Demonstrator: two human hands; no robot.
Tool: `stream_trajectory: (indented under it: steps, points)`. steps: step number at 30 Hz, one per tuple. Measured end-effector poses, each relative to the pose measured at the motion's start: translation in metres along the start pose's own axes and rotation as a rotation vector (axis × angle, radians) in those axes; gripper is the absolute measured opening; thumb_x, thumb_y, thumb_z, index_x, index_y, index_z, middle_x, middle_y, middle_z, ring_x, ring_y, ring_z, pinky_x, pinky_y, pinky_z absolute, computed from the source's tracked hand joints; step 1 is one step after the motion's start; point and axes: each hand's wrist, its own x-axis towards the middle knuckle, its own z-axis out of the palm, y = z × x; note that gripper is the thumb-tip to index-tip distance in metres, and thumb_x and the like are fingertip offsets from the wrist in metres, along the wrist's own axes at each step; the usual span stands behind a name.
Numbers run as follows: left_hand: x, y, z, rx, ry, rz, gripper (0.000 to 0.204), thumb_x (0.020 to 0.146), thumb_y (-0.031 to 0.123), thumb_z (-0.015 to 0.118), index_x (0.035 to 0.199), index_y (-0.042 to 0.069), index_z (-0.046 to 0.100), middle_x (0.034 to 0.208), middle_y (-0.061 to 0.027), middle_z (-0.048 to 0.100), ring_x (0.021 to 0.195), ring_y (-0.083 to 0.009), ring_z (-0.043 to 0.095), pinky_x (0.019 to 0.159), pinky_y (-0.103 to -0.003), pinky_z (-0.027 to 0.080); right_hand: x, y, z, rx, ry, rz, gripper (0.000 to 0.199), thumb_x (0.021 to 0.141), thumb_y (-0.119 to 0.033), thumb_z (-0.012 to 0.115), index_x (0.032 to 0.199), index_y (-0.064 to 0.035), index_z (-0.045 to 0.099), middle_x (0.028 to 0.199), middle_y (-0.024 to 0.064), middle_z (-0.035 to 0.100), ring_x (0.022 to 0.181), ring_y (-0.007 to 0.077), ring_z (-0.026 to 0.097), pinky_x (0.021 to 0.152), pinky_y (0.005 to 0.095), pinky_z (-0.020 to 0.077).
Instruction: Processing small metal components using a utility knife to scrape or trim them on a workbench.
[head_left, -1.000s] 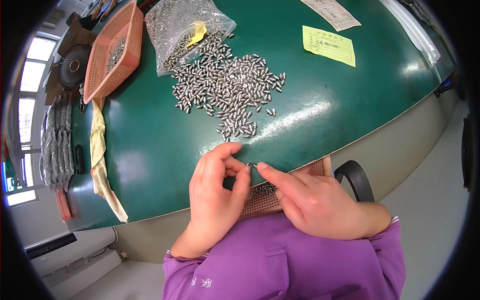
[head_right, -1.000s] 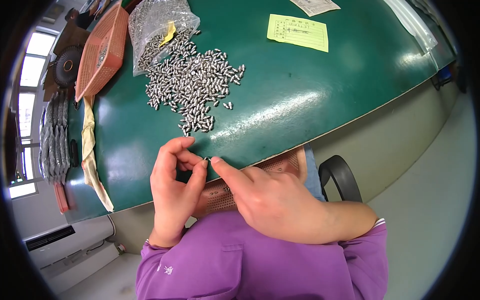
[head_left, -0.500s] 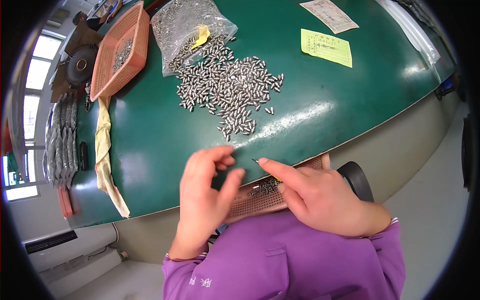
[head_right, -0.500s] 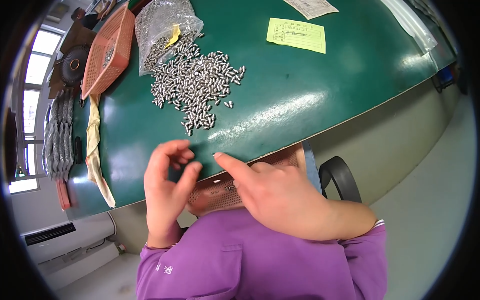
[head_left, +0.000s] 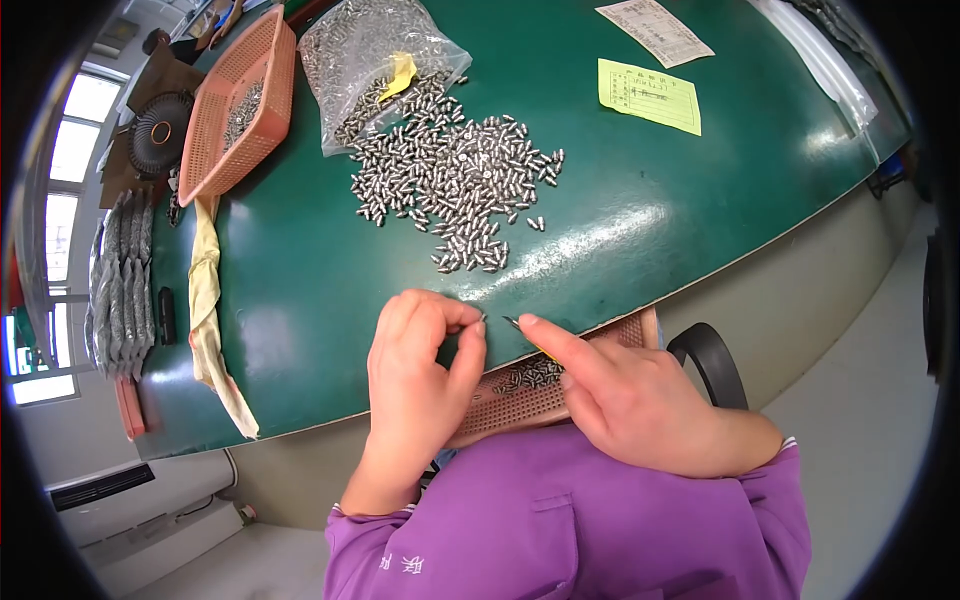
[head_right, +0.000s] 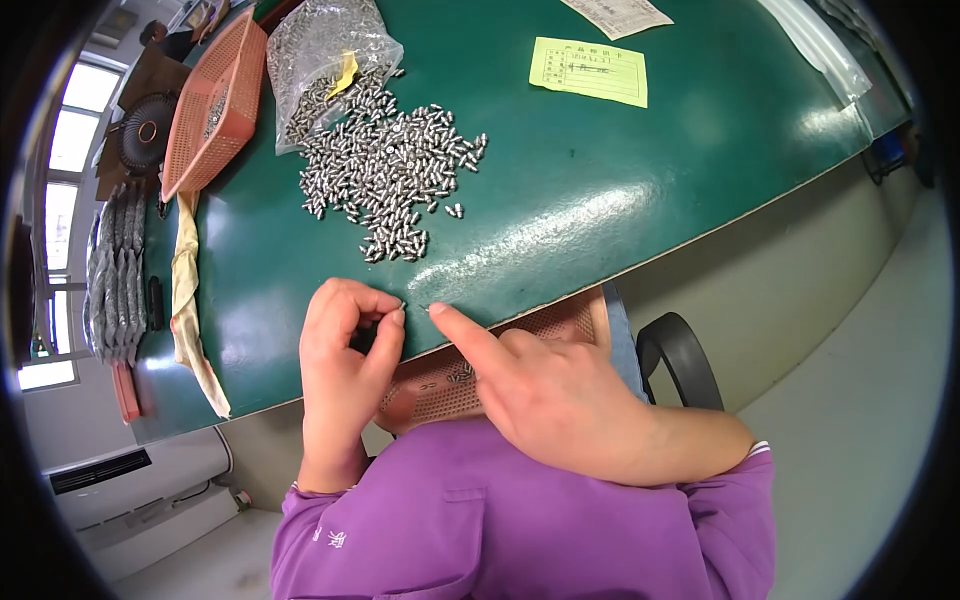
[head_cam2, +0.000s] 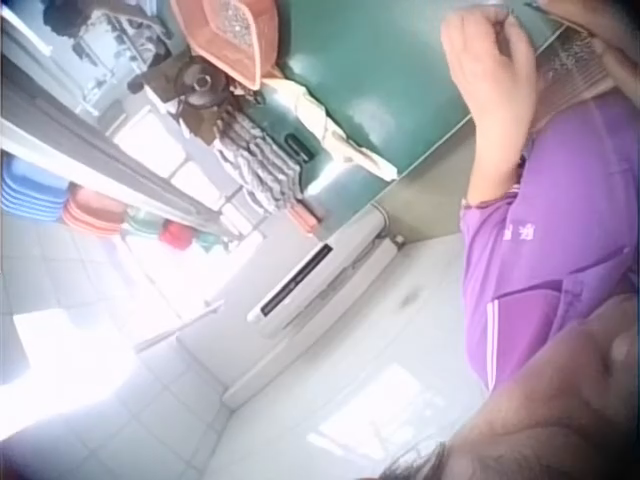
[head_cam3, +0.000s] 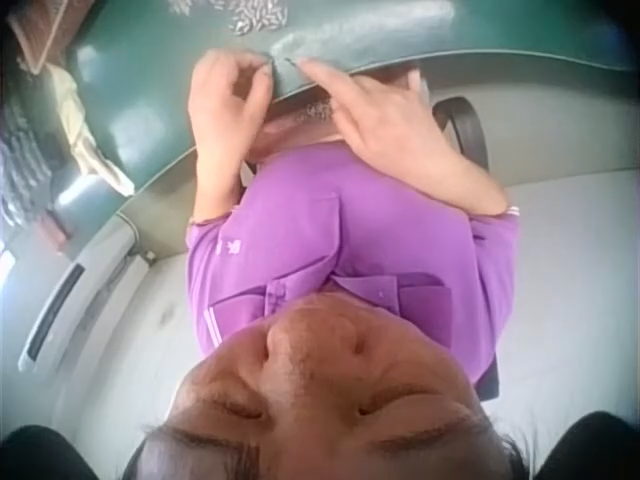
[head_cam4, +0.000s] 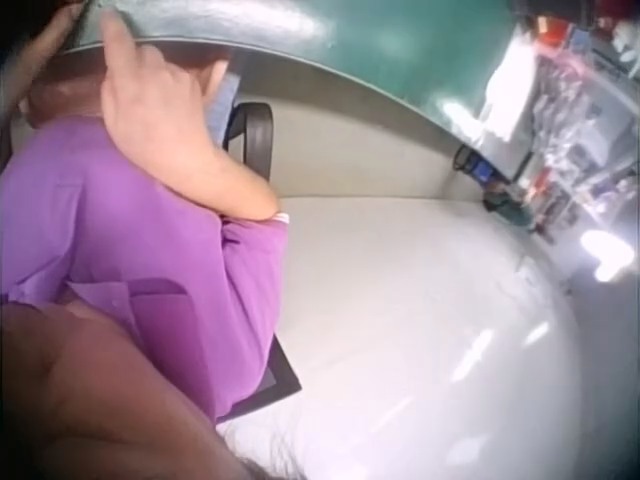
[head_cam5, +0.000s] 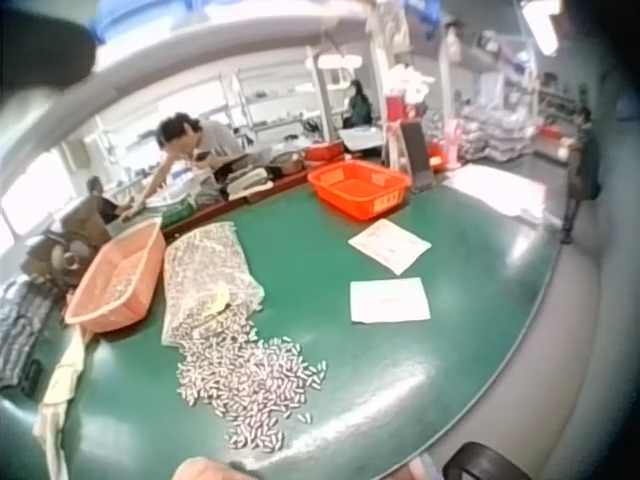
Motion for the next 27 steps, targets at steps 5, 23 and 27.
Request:
stream_trajectory:
  steps: [5,23,27]
  points:
    - [-0.004,-0.001,0.002,-0.023,0.001,0.022,0.018,0.075,-0.003,0.075,0.085,0.006,0.063,0.086,-0.0078,0.062,0.081,-0.0280,0.059,0.069,-0.039,0.048,0.002,-0.002,0.003,0.003,0.010,-0.007,0.063,0.086,-0.009,0.066,0.147,-0.0098,0.050,0.071,0.0050,0.056,0.056,0.0234,0.062,0.052,0.0371,0.0529]
    - [0.000,-0.003,0.000,-0.040,0.005,0.068,0.018,0.073,-0.004,0.076,0.082,0.005,0.063,0.083,-0.0086,0.061,0.079,-0.0286,0.060,0.069,-0.039,0.048,0.014,-0.007,-0.007,0.005,-0.063,-0.037,0.059,0.086,-0.007,0.066,0.143,-0.0042,0.055,0.070,0.0097,0.058,0.055,0.0267,0.062,0.052,0.0394,0.0524]
    - [-0.001,-0.004,-0.002,-0.041,-0.001,0.059,0.018,0.075,-0.004,0.075,0.084,0.004,0.062,0.084,-0.0094,0.062,0.079,-0.0295,0.060,0.069,-0.039,0.048,0.015,-0.012,-0.012,-0.037,-0.125,-0.021,0.057,0.087,-0.007,0.064,0.143,-0.0037,0.054,0.077,0.0149,0.064,0.062,0.0316,0.066,0.057,0.0430,0.0544]
